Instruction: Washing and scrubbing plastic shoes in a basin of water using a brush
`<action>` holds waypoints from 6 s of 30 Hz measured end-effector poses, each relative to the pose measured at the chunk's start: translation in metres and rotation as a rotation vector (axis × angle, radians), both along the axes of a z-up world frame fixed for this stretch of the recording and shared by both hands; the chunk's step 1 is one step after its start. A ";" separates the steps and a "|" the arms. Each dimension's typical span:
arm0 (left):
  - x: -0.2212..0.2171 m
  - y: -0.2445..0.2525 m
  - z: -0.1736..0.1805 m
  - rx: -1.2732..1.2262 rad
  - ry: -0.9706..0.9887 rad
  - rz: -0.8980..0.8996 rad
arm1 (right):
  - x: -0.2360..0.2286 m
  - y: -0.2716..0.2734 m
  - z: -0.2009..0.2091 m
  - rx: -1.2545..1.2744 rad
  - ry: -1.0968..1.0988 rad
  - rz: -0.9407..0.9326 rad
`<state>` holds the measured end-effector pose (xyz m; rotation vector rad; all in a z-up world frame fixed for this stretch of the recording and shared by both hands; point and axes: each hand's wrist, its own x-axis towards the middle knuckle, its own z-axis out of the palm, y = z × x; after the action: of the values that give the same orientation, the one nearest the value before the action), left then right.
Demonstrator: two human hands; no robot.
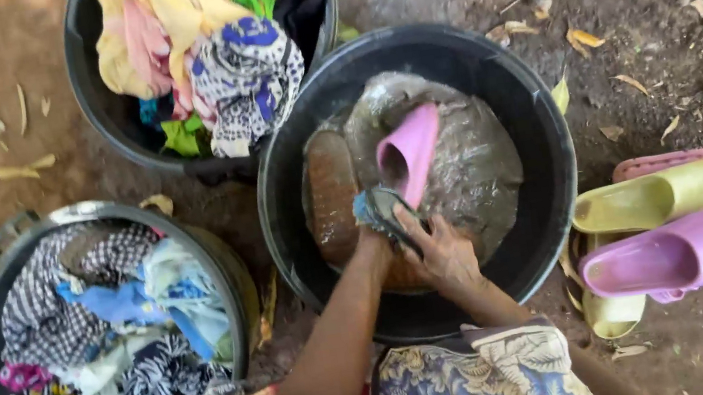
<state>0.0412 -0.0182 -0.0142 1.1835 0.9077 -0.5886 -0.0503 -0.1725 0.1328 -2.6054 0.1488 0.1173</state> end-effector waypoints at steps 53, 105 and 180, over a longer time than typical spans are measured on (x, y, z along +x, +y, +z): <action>-0.044 0.028 0.005 0.155 0.048 -0.259 | -0.010 -0.107 -0.164 0.072 0.268 -0.626; -0.066 -0.035 0.002 -0.465 -0.198 0.077 | 0.044 -0.035 0.072 0.385 0.328 -0.361; 0.033 -0.070 0.316 -0.563 -0.311 0.172 | -0.029 -0.101 0.139 -0.252 -0.531 0.357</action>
<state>0.0739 -0.0881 0.3022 0.6545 0.5199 -0.4617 -0.0790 -0.2733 0.2722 -2.7815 -0.5206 -0.4952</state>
